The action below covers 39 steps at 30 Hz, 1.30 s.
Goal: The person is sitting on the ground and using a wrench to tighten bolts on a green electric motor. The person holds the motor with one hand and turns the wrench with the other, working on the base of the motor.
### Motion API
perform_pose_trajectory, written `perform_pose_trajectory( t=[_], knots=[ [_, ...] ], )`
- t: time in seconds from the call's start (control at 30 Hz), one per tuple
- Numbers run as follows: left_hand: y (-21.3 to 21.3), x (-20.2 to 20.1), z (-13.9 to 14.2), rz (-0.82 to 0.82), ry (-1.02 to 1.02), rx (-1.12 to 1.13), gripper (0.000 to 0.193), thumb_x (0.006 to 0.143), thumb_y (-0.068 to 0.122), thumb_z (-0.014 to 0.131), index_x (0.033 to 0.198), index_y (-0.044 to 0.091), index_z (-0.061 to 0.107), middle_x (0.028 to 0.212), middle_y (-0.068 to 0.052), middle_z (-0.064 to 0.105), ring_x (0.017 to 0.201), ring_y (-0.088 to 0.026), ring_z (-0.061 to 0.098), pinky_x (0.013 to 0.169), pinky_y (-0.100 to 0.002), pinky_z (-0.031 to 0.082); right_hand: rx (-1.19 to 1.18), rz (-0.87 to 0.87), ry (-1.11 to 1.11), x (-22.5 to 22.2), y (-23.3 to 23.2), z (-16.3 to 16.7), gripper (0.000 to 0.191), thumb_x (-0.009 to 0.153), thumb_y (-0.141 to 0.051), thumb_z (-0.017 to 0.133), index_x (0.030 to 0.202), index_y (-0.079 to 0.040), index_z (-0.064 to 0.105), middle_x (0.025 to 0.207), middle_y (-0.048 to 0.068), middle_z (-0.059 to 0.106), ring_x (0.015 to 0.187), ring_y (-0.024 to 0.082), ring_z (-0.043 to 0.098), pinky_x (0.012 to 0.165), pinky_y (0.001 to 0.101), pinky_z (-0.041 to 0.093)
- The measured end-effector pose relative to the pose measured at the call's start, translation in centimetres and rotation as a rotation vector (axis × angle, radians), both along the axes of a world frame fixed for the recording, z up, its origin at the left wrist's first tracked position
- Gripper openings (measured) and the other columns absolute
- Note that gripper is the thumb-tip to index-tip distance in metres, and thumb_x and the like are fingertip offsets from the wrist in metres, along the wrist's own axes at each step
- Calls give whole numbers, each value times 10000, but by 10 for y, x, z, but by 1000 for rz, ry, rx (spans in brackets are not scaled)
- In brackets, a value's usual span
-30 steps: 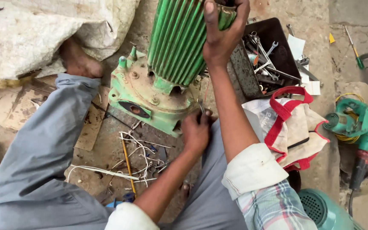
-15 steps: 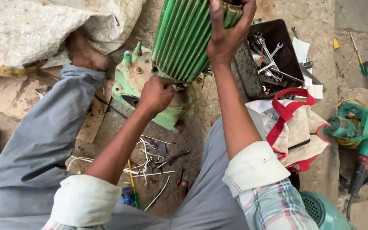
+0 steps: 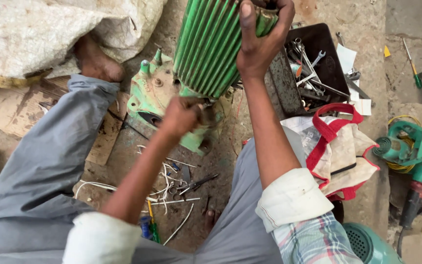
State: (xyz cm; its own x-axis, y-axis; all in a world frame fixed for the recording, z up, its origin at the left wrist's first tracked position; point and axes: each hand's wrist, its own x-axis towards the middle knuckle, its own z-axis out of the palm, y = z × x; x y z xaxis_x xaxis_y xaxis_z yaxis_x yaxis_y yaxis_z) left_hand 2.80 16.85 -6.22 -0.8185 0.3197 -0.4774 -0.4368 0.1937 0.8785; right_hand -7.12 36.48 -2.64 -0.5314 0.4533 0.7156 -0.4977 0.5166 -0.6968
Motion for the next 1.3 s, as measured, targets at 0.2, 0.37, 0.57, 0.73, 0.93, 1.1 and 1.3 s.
perform_pose_trajectory(
  t=[0.2, 0.37, 0.57, 0.73, 0.93, 1.1, 1.3],
  knots=[
    [73, 68, -37, 613, -52, 369, 405, 1027, 65, 525, 1429, 35, 560, 836, -112, 748, 641, -124, 706, 563, -267, 596, -20, 22, -21, 3, 3, -3, 700, 941, -667, 682, 1271, -66, 541, 1172, 83, 520, 1033, 207, 592, 907, 408, 573],
    [129, 72, -57, 649, -15, 360, 233, 1059, 116, 534, 1170, -80, 592, 861, -165, 772, 653, -220, 688, 558, -353, 532, -117, 156, 10, -5, 5, 3, 722, 908, -662, 726, 1228, -47, 524, 1140, 94, 520, 998, 218, 639, 882, 430, 586],
    [82, 109, -31, 174, 338, -76, 196, 868, 157, 648, 983, 46, 761, 912, -158, 777, 861, -349, 729, 782, -463, 548, -34, 66, -22, -7, 10, 1, 668, 974, -636, 706, 1259, -51, 553, 1172, 92, 529, 1116, 229, 596, 1045, 437, 551],
    [2, 65, -22, 117, 426, -362, 229, 891, 184, 623, 980, 29, 766, 904, -214, 750, 833, -355, 725, 824, -471, 552, -17, 87, 17, -6, 12, -3, 682, 964, -650, 693, 1257, -51, 551, 1188, 93, 532, 1115, 228, 600, 1024, 428, 560],
    [-13, -3, 5, -137, 355, -463, 252, 871, 142, 584, 978, 32, 784, 925, -223, 747, 850, -352, 727, 875, -483, 545, -36, 110, 29, -8, 9, 1, 676, 949, -649, 701, 1235, -55, 550, 1137, 84, 557, 1045, 219, 619, 953, 425, 588],
    [-5, -32, 4, -218, 318, -446, 230, 818, 112, 612, 934, 18, 789, 896, -217, 745, 857, -331, 723, 853, -473, 551, -38, 95, 21, -7, 11, -3, 688, 940, -650, 709, 1236, -49, 549, 1145, 86, 550, 1060, 220, 601, 966, 433, 562],
    [4, -20, -17, -181, 176, -383, 170, 842, 97, 616, 866, 48, 778, 859, -144, 743, 806, -240, 741, 795, -415, 608, -10, 65, 12, -8, 12, -6, 668, 950, -652, 703, 1233, -62, 567, 1152, 80, 561, 1060, 217, 604, 989, 422, 546]
  ],
)
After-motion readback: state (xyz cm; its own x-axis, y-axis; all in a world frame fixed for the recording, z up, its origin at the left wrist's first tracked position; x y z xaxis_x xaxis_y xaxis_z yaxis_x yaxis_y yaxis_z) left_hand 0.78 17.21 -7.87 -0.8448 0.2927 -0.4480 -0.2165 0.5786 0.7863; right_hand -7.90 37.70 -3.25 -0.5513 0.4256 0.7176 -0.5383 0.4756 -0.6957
